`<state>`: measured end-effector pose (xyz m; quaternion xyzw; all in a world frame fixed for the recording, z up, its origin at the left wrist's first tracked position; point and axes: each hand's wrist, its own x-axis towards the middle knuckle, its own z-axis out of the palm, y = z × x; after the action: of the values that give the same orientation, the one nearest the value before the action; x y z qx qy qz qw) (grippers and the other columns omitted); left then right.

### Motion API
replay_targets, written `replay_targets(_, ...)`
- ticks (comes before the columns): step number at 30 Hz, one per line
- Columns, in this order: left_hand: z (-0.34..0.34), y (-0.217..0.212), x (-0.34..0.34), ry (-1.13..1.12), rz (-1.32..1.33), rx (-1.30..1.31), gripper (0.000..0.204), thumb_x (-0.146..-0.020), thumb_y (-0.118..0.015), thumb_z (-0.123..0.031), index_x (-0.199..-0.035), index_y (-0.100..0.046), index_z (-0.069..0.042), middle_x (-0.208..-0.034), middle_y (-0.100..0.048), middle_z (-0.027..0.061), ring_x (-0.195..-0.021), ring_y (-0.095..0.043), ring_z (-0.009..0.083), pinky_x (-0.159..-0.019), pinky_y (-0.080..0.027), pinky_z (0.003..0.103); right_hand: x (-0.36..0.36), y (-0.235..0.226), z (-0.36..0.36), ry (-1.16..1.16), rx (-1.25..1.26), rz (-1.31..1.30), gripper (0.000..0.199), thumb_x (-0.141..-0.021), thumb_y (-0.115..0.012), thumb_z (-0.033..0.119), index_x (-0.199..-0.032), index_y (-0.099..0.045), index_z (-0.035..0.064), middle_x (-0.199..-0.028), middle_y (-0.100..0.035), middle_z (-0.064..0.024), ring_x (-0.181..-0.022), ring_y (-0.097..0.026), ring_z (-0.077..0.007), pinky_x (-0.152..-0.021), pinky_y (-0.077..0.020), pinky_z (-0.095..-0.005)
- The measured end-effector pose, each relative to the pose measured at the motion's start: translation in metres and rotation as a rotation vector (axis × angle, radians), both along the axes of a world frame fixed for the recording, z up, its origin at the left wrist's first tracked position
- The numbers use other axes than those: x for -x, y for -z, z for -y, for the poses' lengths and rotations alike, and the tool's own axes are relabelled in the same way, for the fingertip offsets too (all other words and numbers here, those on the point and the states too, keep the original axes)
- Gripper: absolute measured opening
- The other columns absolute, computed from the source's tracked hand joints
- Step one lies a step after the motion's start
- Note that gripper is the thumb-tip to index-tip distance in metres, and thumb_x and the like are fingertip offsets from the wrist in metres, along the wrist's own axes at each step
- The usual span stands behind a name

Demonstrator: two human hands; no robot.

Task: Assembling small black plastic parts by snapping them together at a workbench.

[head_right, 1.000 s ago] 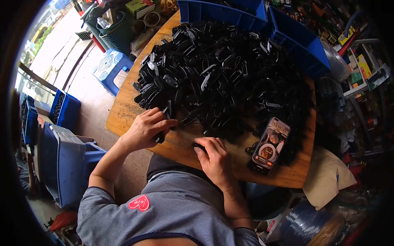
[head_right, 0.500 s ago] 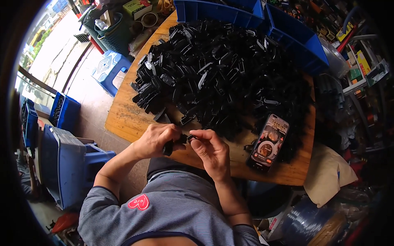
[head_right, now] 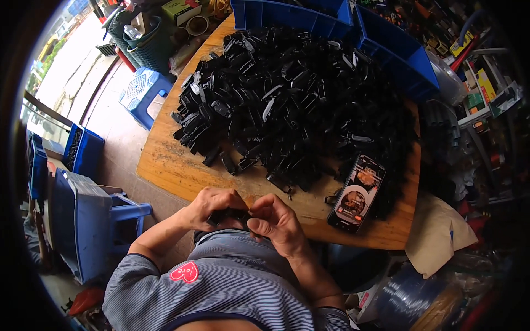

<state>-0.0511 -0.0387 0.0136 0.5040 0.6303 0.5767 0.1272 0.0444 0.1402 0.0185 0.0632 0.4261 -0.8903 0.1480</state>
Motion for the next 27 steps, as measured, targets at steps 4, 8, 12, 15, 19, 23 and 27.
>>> replay_targets(4,0.009,0.002,-0.019,-0.016,0.266,0.071,0.028,-0.074,-0.072,-0.013,-0.094,-0.056,-0.002,-0.081,-0.062,0.0115,-0.074,-0.063,0.0243,-0.061,-0.048,0.032,-0.013,-0.002,0.014,0.059,-0.162,-0.047,0.037,-0.083,-0.064,0.012,-0.114,-0.045,0.0019,-0.092,-0.055,-0.0045,-0.076,-0.054,-0.0092,-0.067,-0.0452,-0.0222)
replay_targets(8,0.011,-0.002,-0.021,-0.016,0.270,0.060,0.027,-0.075,-0.072,-0.014,-0.095,-0.058,-0.002,-0.083,-0.063,0.0096,-0.077,-0.062,0.0215,-0.064,-0.047,0.032,-0.016,-0.001,0.014,0.040,-0.198,-0.142,0.042,-0.084,-0.063,0.016,-0.121,-0.048,0.0020,-0.102,-0.050,-0.0056,-0.085,-0.052,-0.0099,-0.074,-0.0441,-0.0227)
replay_targets(12,0.004,-0.004,-0.029,-0.118,0.724,0.118,0.028,-0.072,-0.075,-0.022,-0.088,-0.061,-0.003,-0.083,-0.063,0.0044,-0.078,-0.057,0.0119,-0.068,-0.044,0.027,-0.008,0.001,0.005,0.048,-0.694,-0.563,0.032,-0.085,-0.062,0.021,-0.111,-0.056,0.0029,-0.108,-0.047,-0.0091,-0.094,-0.050,-0.0140,-0.078,-0.0447,-0.0265)
replay_targets(15,0.004,0.002,-0.031,-0.077,0.820,0.131,0.032,-0.073,-0.075,-0.026,-0.090,-0.061,-0.002,-0.084,-0.061,0.0036,-0.078,-0.056,0.0120,-0.067,-0.043,0.026,-0.007,0.001,0.010,0.065,-0.533,-0.434,0.032,-0.086,-0.060,0.024,-0.109,-0.056,0.0024,-0.111,-0.046,-0.0102,-0.101,-0.045,-0.0164,-0.092,-0.0357,-0.0311)
replay_targets(19,0.006,0.002,-0.029,-0.018,0.839,0.167,0.030,-0.078,-0.070,-0.025,-0.094,-0.060,-0.002,-0.080,-0.059,0.0036,-0.076,-0.053,0.0105,-0.067,-0.042,0.026,-0.004,0.011,0.015,0.136,-0.635,-0.590,0.028,-0.084,-0.063,0.022,-0.103,-0.058,0.0028,-0.111,-0.046,-0.0128,-0.097,-0.050,-0.0192,-0.083,-0.0436,-0.0296)
replay_targets(23,0.002,-0.006,-0.026,0.044,0.459,0.229,0.038,-0.076,-0.070,-0.020,-0.104,-0.054,-0.001,-0.076,-0.059,0.0109,-0.067,-0.057,0.0190,-0.063,-0.045,0.030,-0.005,0.013,0.016,0.317,-0.811,-0.532,0.025,-0.081,-0.066,0.022,-0.093,-0.057,0.0026,-0.096,-0.054,-0.0108,-0.091,-0.054,-0.0229,-0.079,-0.0446,-0.0328)
replay_targets(27,0.009,-0.006,-0.022,-0.080,0.314,0.309,0.035,-0.077,-0.069,-0.013,-0.107,-0.056,-0.003,-0.079,-0.062,0.0115,-0.068,-0.059,0.0205,-0.061,-0.046,0.030,0.008,-0.007,0.008,0.293,-1.104,-0.674,0.029,-0.080,-0.066,0.026,-0.097,-0.059,0.0035,-0.094,-0.056,-0.0098,-0.085,-0.054,-0.0237,-0.075,-0.0444,-0.0323)
